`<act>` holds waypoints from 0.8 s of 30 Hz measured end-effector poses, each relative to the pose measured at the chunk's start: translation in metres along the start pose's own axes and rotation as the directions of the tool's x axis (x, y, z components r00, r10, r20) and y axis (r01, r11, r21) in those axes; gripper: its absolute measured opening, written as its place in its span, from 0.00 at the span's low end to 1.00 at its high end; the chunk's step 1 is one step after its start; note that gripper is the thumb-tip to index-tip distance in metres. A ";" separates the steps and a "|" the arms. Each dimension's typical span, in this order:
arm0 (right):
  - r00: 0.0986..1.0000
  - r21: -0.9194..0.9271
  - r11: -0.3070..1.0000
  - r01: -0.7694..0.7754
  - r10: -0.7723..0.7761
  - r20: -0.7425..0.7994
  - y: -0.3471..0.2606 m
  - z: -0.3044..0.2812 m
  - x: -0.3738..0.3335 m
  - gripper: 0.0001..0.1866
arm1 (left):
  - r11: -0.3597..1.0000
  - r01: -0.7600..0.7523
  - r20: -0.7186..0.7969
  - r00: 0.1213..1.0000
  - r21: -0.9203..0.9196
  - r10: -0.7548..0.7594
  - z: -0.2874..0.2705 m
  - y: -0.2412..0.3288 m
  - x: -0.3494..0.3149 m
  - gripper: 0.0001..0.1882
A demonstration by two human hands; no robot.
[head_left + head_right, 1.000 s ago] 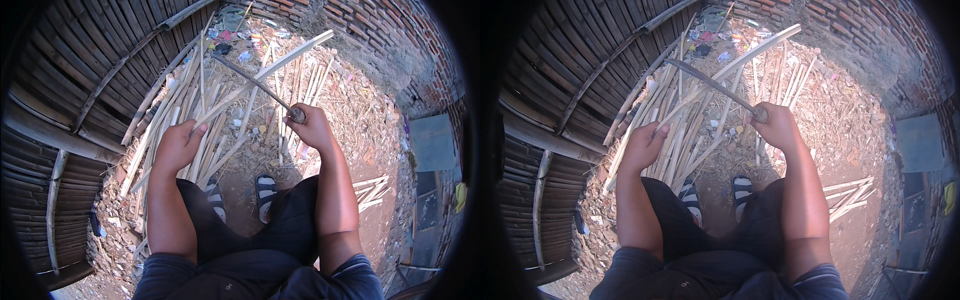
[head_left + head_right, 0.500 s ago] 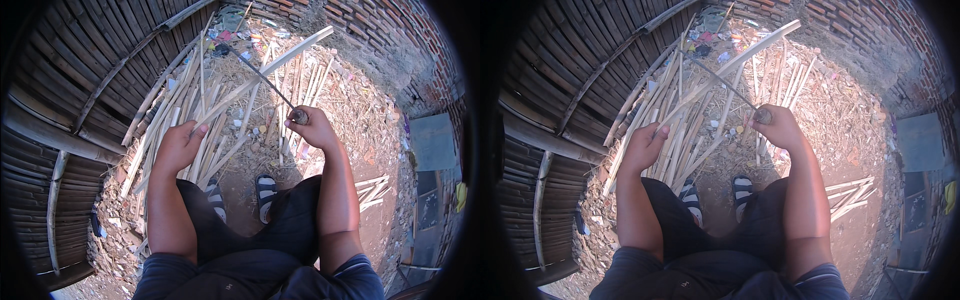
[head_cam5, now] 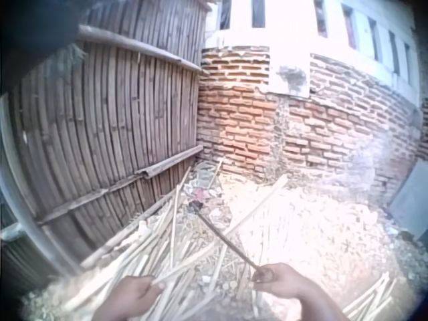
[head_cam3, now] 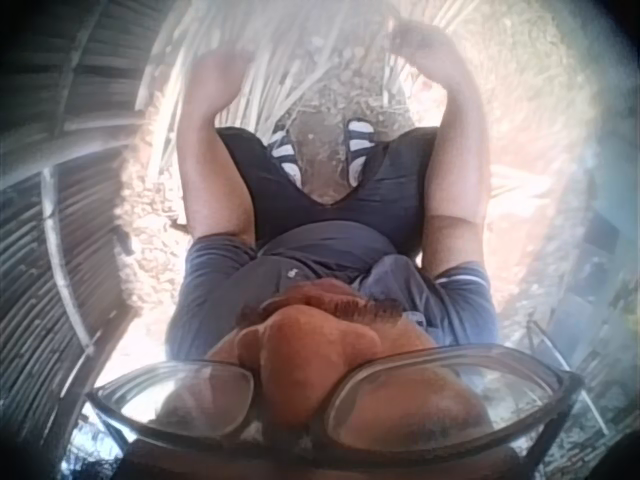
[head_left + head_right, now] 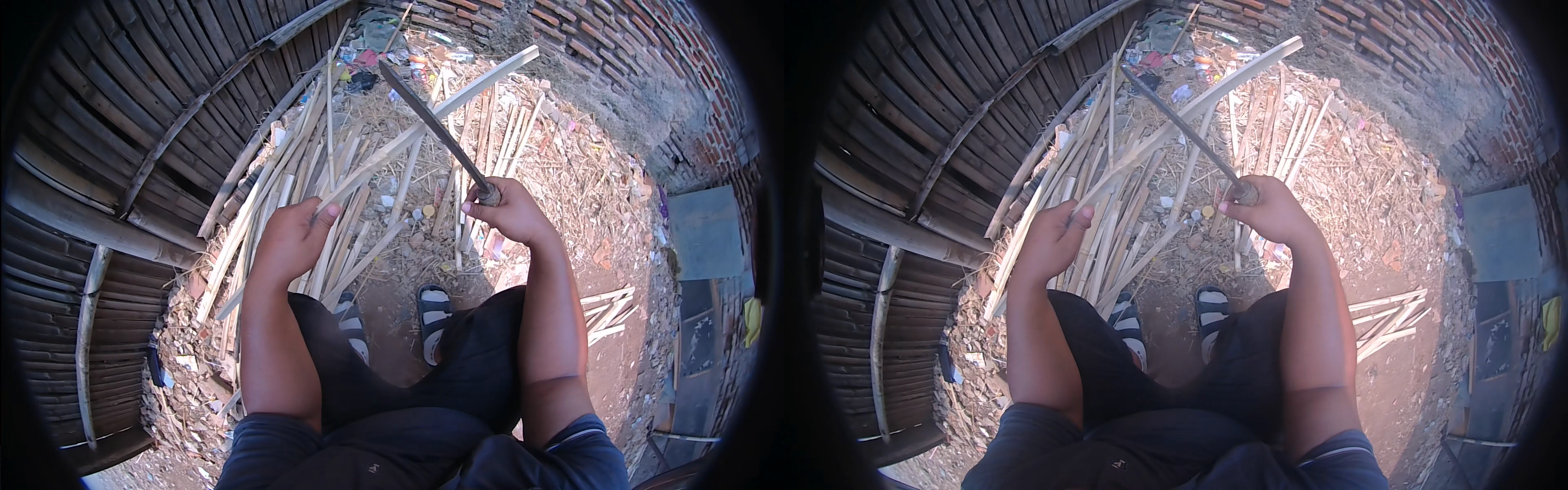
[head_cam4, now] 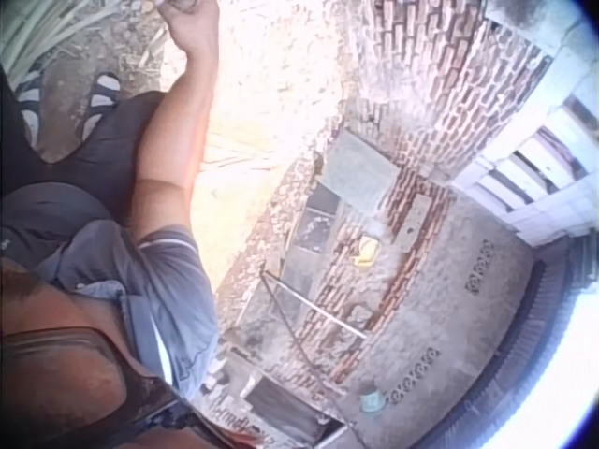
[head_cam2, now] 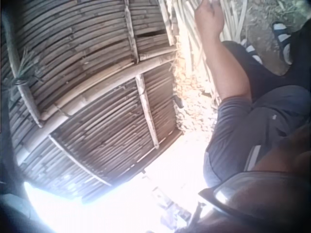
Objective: The person trims a strip of bamboo by drawing a machete along its length while holding it by hand.
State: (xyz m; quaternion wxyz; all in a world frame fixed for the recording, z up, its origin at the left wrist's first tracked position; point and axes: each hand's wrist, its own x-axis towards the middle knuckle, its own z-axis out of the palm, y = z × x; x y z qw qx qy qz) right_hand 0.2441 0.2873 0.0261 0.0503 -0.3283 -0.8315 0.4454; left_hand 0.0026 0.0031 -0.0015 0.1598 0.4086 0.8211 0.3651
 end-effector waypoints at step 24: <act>0.993 0.414 0.909 -0.046 -0.002 0.115 0.003 -0.009 -0.006 0.10 | 0.996 -0.038 0.003 0.999 -0.077 0.038 -0.001 0.002 -0.002 0.28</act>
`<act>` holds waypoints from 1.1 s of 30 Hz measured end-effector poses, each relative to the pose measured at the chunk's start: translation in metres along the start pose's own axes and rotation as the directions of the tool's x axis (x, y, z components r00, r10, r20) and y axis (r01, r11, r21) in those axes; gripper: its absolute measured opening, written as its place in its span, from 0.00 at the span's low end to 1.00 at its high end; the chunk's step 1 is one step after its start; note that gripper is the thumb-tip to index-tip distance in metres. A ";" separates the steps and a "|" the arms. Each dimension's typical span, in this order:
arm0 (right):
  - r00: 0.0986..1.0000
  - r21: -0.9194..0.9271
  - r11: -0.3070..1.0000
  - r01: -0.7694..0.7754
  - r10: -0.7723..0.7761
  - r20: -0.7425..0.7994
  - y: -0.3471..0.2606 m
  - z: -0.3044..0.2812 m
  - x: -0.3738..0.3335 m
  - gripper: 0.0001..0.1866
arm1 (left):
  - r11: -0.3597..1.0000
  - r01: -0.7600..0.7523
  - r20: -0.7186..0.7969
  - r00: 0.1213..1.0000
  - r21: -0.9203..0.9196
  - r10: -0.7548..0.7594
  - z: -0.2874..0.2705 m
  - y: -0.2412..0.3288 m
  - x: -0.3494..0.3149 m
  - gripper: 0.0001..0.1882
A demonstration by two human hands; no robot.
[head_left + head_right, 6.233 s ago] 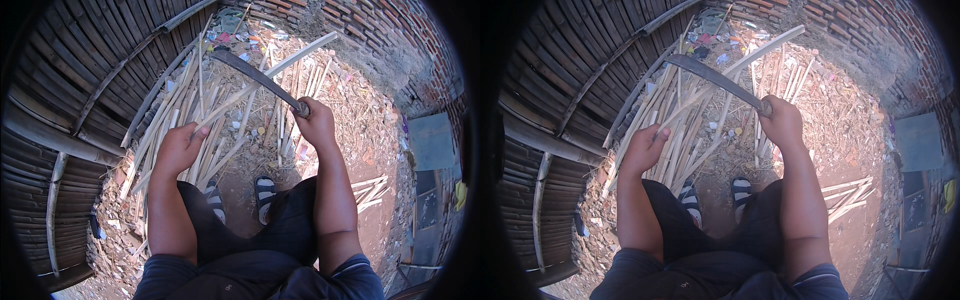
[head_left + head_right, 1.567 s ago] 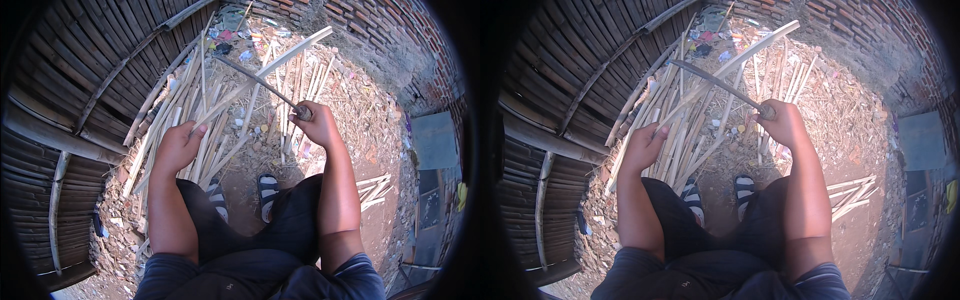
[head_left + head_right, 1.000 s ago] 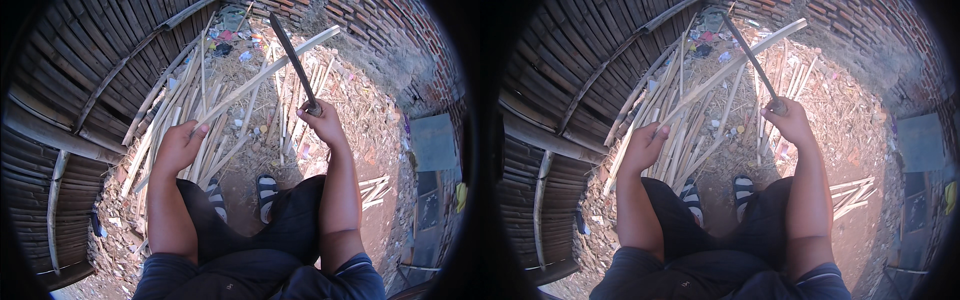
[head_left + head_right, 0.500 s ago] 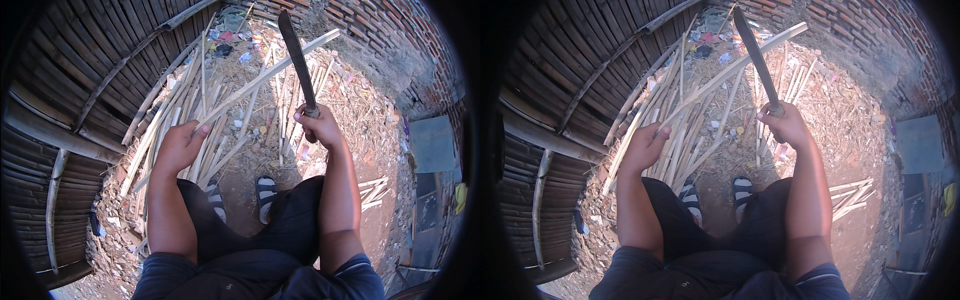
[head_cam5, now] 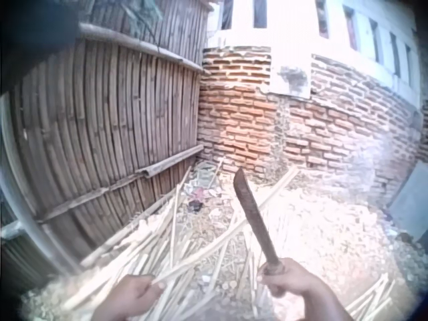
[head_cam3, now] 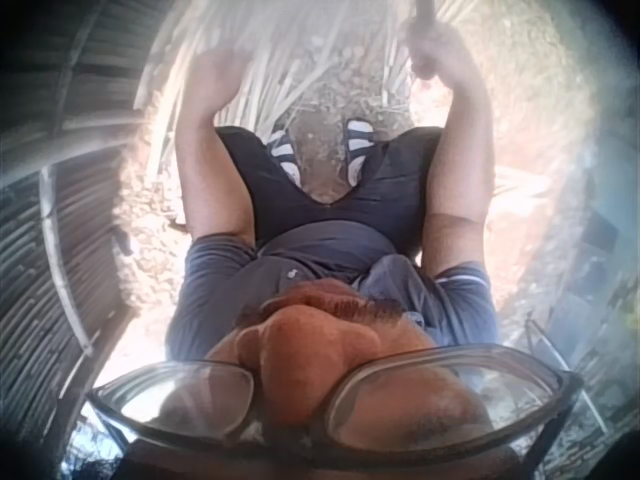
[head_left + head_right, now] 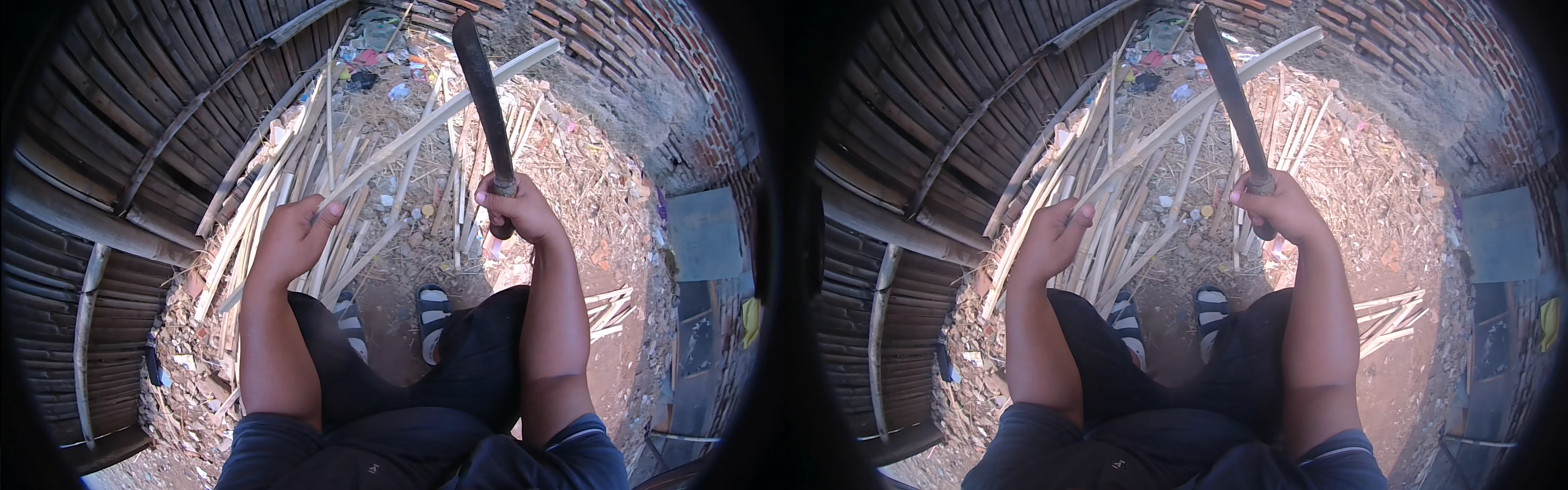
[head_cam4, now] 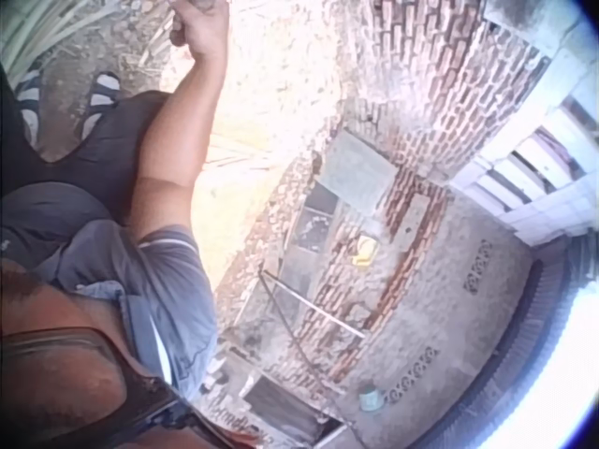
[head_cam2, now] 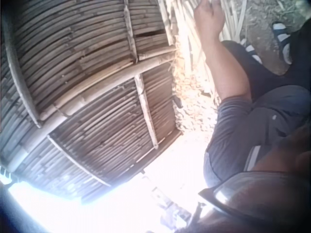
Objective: The person trims a strip of bamboo by drawing a machete along its length while holding it by hand.
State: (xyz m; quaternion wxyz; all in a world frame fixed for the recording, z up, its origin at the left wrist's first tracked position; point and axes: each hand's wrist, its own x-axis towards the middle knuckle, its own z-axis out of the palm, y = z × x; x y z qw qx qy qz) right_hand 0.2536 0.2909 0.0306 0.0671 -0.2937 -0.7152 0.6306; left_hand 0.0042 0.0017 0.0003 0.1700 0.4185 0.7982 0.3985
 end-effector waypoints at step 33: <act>0.884 -0.449 0.877 0.169 -0.336 -0.324 -0.002 0.012 0.001 0.26 | 0.989 0.126 0.032 0.992 -0.082 -0.123 -0.007 -0.011 0.000 0.29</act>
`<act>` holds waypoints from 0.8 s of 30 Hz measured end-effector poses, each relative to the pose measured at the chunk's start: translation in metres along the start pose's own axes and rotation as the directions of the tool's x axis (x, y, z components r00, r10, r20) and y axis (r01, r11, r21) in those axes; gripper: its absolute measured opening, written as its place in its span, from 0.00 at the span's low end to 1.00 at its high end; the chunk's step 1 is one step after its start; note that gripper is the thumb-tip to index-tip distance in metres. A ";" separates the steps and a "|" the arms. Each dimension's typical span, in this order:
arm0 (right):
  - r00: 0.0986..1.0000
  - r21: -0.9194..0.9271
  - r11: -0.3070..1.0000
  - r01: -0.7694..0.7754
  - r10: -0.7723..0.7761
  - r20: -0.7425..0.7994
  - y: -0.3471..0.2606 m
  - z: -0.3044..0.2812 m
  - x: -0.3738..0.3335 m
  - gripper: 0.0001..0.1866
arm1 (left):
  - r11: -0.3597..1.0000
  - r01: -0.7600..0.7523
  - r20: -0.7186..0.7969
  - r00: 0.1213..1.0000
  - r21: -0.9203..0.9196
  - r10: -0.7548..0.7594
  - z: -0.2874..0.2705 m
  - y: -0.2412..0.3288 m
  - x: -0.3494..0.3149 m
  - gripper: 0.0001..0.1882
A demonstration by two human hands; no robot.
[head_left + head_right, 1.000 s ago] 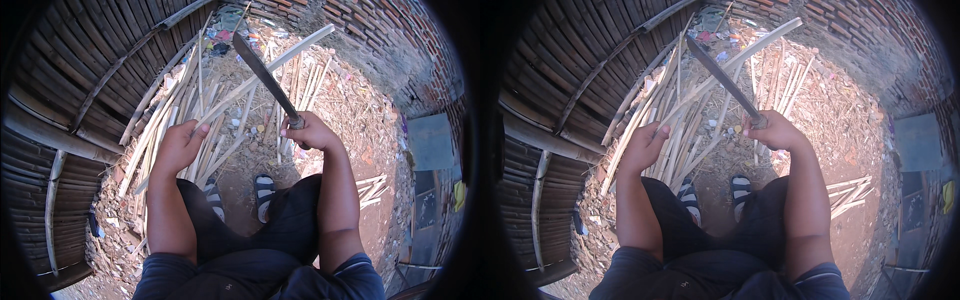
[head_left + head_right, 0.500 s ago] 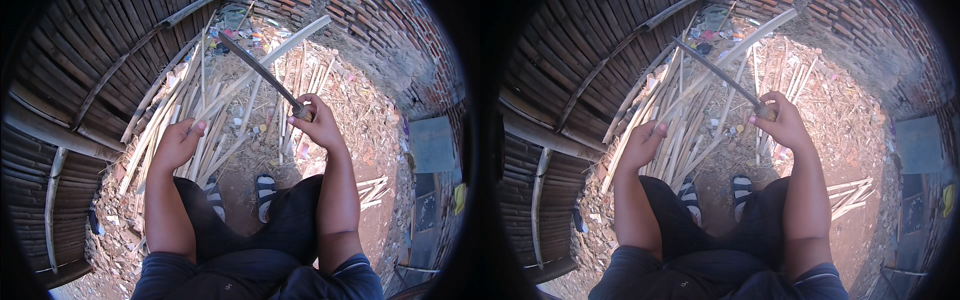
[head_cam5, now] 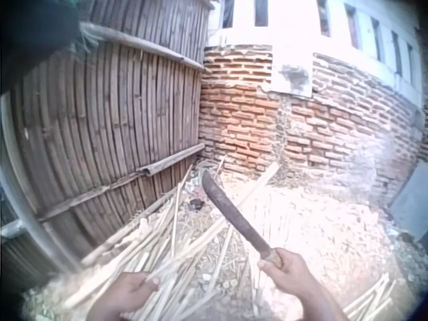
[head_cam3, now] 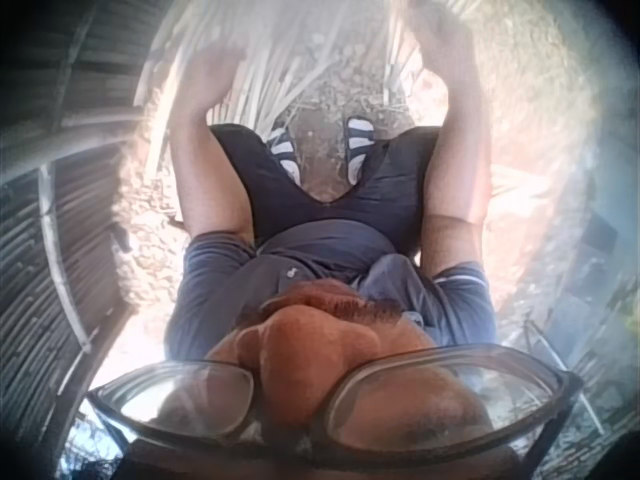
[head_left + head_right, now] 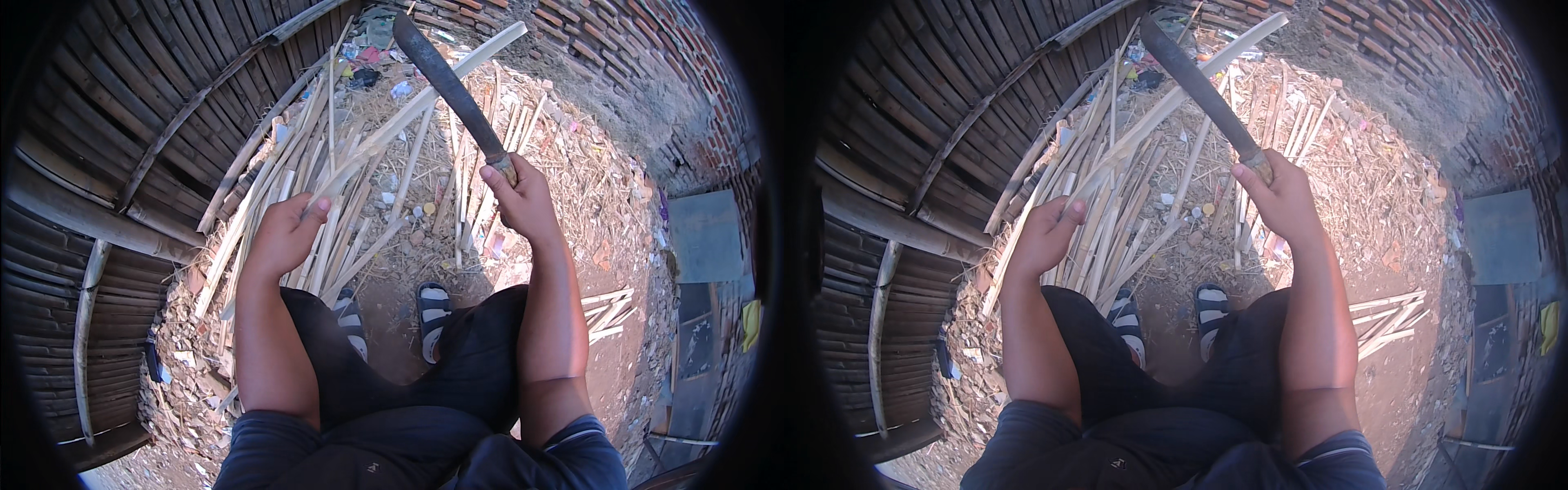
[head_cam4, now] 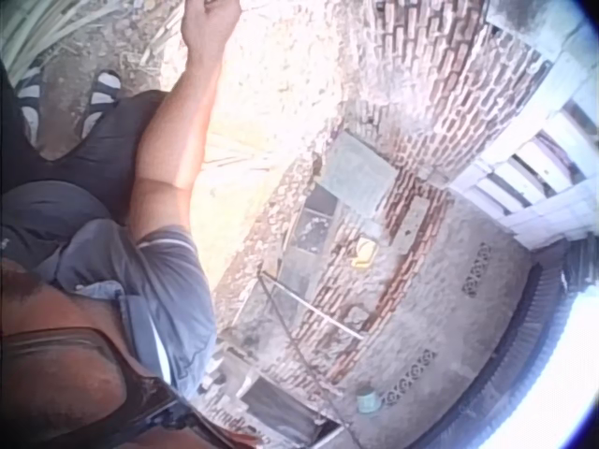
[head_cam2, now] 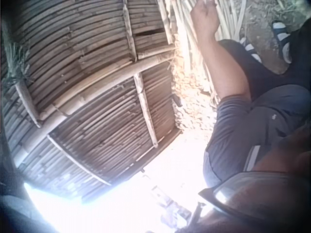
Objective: The person trims a strip of bamboo by drawing a machete along its length while holding it by hand.
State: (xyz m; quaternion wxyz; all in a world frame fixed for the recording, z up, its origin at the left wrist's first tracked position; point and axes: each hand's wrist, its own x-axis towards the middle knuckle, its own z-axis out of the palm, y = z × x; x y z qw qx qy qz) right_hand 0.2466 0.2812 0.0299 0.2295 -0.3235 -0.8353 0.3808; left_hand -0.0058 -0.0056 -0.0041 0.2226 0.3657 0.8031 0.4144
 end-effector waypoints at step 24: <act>0.963 0.164 0.955 -0.247 0.222 0.155 -0.018 -0.003 -0.006 0.24 | 0.997 -0.075 -0.015 0.997 -0.005 0.074 0.002 -0.006 0.003 0.28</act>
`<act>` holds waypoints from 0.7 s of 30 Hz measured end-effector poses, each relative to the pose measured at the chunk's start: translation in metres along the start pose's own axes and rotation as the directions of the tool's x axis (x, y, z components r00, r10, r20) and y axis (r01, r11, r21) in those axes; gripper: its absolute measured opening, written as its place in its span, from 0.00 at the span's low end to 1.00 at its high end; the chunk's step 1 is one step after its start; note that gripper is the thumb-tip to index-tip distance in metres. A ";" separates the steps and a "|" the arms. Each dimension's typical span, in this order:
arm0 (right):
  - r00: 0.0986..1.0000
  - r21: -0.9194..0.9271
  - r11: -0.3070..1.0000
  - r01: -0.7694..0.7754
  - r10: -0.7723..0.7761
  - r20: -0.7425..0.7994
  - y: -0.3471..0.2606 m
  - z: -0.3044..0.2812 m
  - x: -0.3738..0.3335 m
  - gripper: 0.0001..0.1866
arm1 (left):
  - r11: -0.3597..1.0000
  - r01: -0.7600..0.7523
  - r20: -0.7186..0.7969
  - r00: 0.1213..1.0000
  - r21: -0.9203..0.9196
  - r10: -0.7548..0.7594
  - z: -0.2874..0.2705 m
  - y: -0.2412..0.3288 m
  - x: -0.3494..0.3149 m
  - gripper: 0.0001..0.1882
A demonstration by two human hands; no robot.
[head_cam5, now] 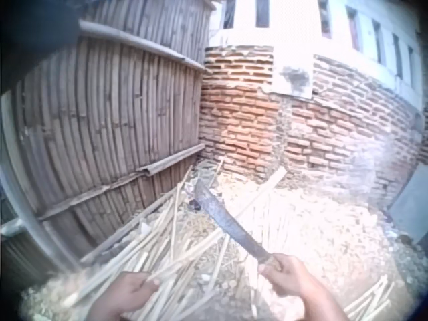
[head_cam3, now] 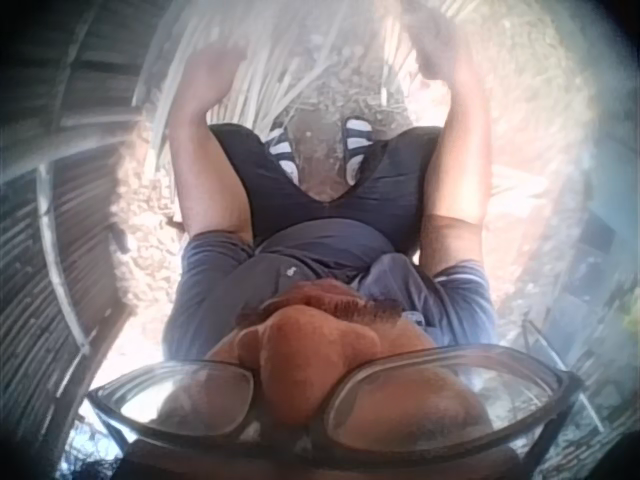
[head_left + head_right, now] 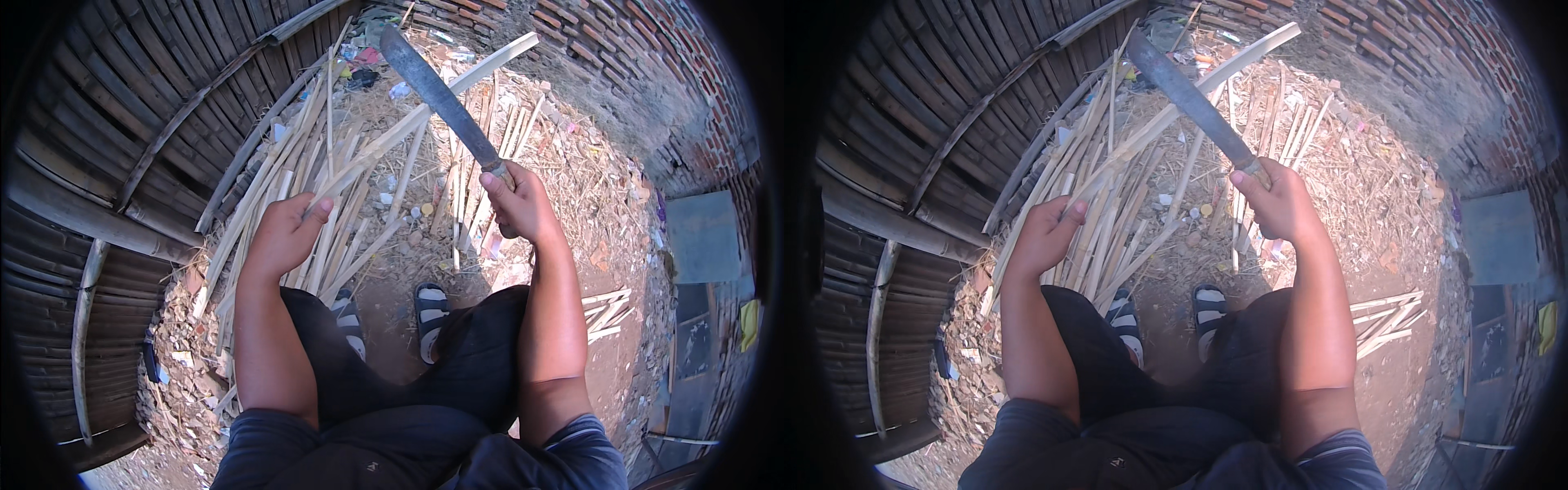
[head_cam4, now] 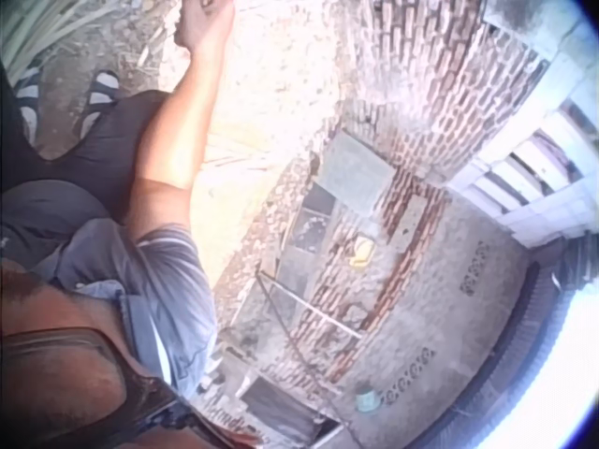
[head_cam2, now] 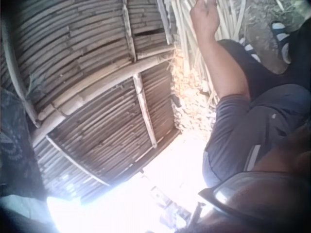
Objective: The person trims a strip of bamboo by drawing a machete along its length while holding it by hand.
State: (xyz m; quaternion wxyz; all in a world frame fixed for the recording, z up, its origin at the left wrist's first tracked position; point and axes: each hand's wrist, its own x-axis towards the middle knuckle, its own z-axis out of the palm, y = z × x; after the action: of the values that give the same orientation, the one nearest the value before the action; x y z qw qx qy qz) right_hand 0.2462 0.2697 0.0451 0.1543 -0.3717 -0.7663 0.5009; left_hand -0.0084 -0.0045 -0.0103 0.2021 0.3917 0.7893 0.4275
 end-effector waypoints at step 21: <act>0.992 0.140 0.984 0.110 -0.118 0.049 0.008 -0.001 0.001 0.24 | 0.997 -0.019 0.002 1.000 -0.078 0.019 -0.002 0.010 -0.005 0.28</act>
State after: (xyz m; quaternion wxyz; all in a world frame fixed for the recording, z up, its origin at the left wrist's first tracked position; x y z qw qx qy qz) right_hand 0.2495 0.2723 0.0381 0.1860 -0.3011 -0.7542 0.5531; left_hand -0.0025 -0.0060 -0.0010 0.2142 0.3915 0.7680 0.4593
